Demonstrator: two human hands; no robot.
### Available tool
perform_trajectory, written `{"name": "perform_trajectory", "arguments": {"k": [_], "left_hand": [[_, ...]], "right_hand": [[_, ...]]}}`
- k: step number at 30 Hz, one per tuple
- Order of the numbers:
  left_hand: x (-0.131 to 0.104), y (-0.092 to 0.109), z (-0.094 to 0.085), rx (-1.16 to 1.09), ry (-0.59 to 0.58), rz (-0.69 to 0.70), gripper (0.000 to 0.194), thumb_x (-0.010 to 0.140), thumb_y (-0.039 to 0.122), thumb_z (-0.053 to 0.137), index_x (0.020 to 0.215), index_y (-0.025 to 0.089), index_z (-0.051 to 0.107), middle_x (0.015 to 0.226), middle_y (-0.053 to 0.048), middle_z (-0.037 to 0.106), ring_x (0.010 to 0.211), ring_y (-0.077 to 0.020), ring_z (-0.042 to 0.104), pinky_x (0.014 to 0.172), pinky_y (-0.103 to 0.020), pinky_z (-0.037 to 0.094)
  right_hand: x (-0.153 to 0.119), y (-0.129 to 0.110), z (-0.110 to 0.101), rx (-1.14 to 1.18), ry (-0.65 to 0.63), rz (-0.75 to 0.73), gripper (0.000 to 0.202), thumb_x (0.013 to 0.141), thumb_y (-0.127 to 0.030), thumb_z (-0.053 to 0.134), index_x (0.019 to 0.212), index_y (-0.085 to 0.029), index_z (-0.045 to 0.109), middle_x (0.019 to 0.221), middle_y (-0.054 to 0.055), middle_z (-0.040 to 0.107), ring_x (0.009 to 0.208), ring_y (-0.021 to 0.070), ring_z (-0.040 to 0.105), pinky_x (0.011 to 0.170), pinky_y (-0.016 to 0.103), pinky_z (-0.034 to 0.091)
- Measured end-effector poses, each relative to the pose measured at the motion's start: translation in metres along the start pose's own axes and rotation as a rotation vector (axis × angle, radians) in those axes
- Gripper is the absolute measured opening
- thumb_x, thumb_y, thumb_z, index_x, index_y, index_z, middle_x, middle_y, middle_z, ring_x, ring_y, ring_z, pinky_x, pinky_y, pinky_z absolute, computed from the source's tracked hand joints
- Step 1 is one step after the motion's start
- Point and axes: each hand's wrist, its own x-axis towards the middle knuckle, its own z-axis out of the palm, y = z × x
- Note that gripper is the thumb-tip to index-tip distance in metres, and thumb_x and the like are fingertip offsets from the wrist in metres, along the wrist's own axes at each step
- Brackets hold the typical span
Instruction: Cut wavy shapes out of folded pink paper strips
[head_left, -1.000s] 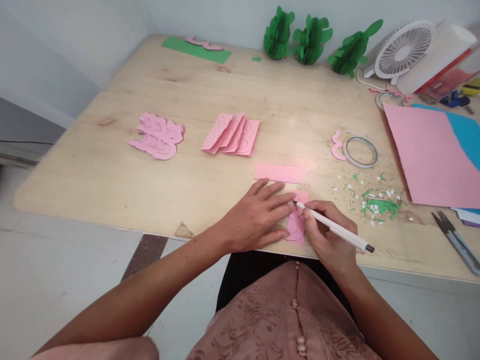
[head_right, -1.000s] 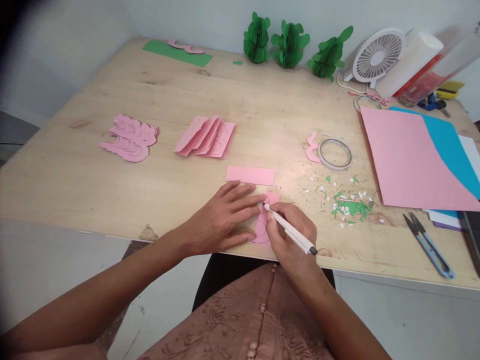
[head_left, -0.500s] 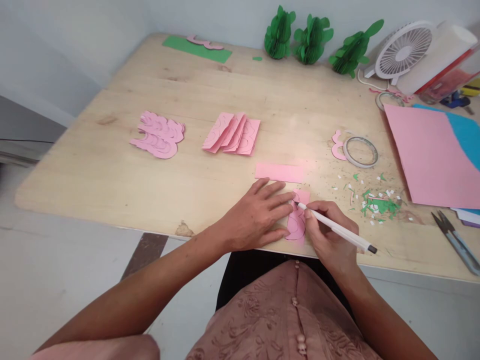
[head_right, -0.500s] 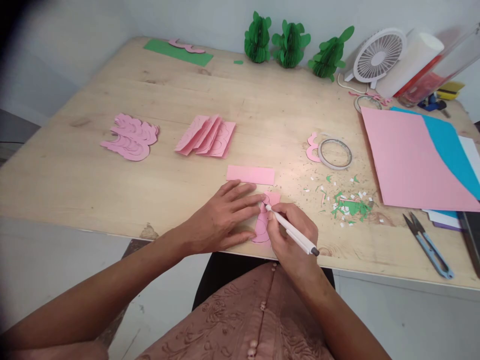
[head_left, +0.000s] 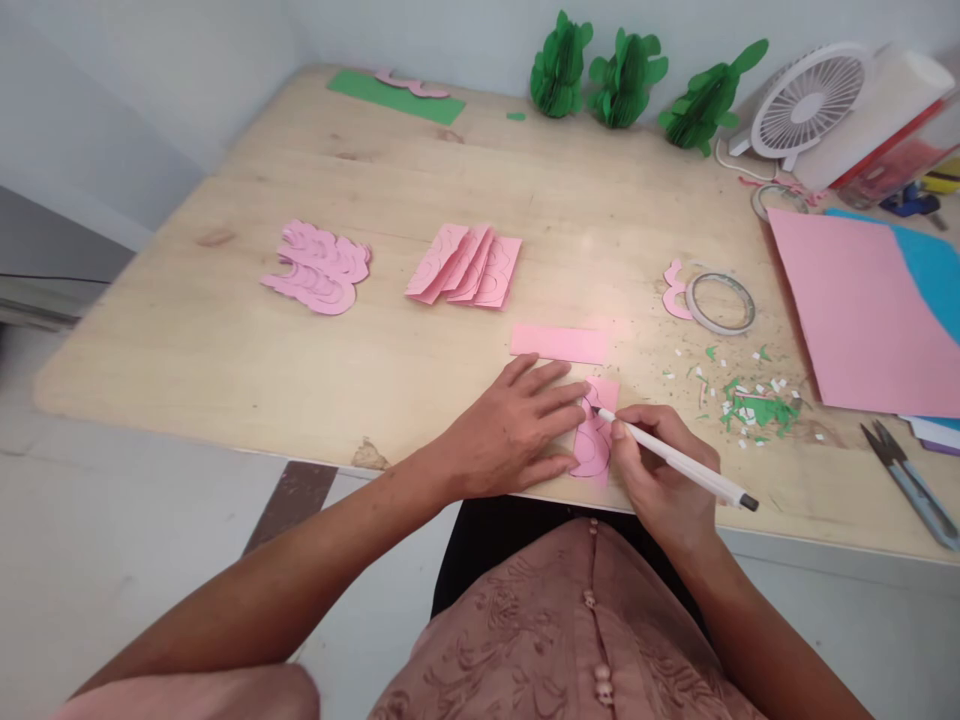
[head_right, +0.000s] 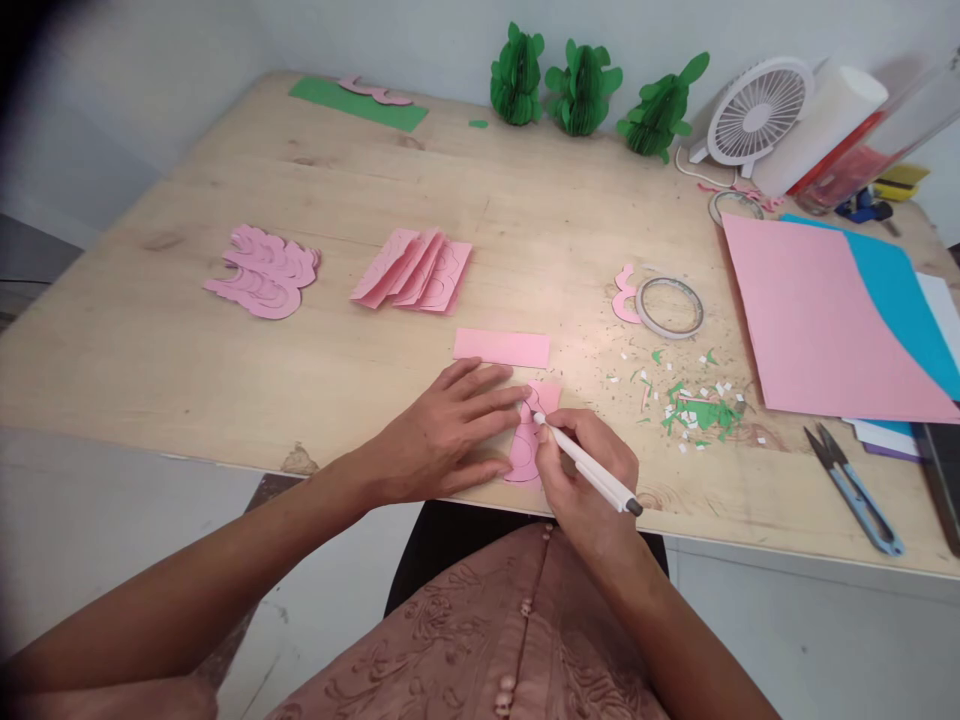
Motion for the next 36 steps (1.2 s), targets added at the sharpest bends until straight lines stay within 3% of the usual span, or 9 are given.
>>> {"name": "perform_trajectory", "arguments": {"k": [12, 36], "left_hand": [[-0.0005, 0.0003, -0.0001, -0.003, -0.010, -0.006, 0.034, 0.092, 0.042, 0.051, 0.116, 0.018, 0.058, 0.140, -0.007, 0.053, 0.134, -0.0322, 0.037, 0.113, -0.052, 0.024], [-0.0006, 0.0006, -0.0004, -0.019, -0.001, -0.017, 0.035, 0.092, 0.045, 0.052, 0.112, 0.017, 0.057, 0.142, -0.007, 0.052, 0.135, -0.0317, 0.037, 0.115, -0.052, 0.022]], "right_hand": [[-0.0026, -0.0026, -0.0030, -0.017, -0.008, 0.026, 0.005, 0.082, -0.020, 0.059, 0.078, -0.020, 0.061, 0.060, -0.003, 0.064, 0.043, 0.0089, 0.051, 0.044, 0.021, 0.042], [-0.0081, 0.0014, -0.0044, 0.007, -0.015, 0.049, 0.007, 0.083, -0.021, 0.058, 0.077, -0.021, 0.061, 0.062, -0.002, 0.066, 0.048, 0.0109, 0.055, 0.047, 0.022, 0.043]]}}
